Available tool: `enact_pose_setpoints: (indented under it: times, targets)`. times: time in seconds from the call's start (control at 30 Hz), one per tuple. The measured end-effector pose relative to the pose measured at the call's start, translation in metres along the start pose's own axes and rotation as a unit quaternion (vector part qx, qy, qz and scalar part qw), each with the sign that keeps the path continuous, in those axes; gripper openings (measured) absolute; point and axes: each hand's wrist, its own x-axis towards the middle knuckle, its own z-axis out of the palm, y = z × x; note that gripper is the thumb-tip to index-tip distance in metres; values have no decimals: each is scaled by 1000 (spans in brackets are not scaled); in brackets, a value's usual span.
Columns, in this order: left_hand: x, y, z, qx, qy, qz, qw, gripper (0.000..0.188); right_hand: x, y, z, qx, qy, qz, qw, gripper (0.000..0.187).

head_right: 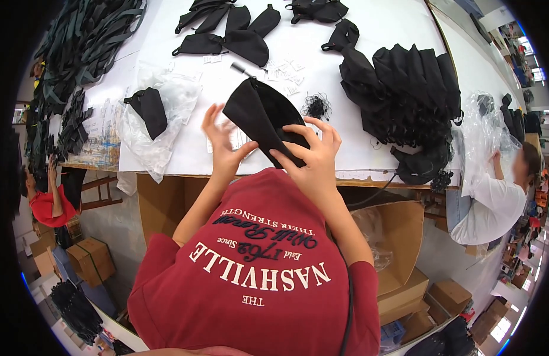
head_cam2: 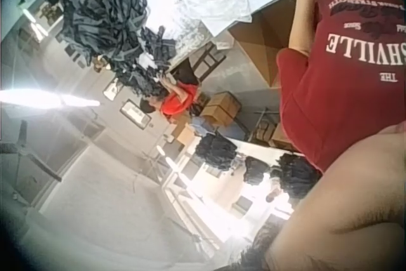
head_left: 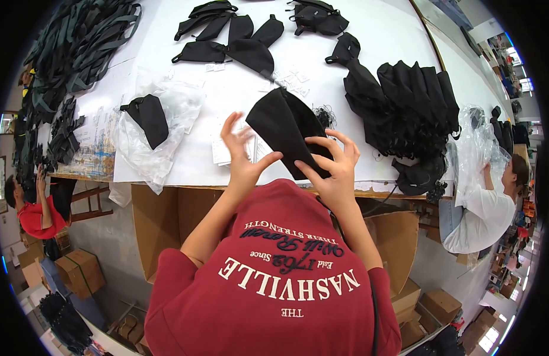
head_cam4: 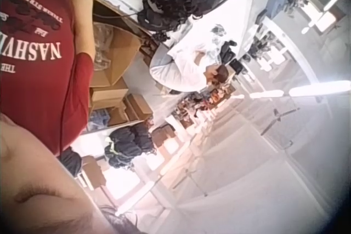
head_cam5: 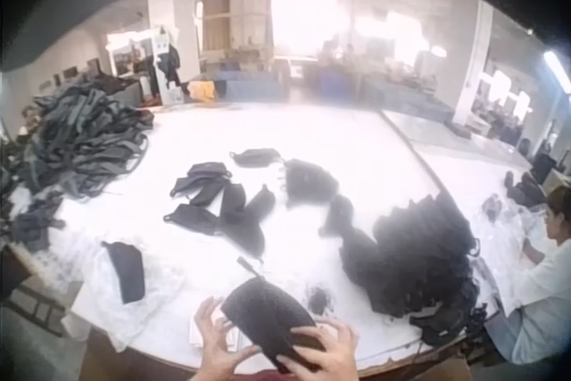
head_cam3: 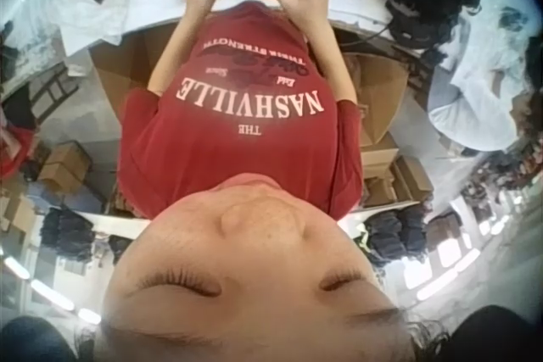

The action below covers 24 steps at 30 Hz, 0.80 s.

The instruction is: The person is inspecting and trimming loose threads from black fabric items in a manufacturing facility.

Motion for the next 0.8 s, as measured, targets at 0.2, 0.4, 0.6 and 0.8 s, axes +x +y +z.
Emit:
enact_pose_setpoints:
  times: [0.2,0.4,0.6,0.8]
  targets:
    - [-7,-4,-1,-365,-66,-340,864,49,4,-20,-12,94,-37,11,995,23]
    - [-2,1,-7,-388,-24,-290,874,39,3,-11,-34,213,60,85,971,20]
    - [-1,6,-10,-381,-10,-273,883,41,-3,-5,-33,182,-31,113,976,21]
    - [-4,1,-16,-361,-26,-228,904,47,-11,0,-31,203,-7,163,966,12]
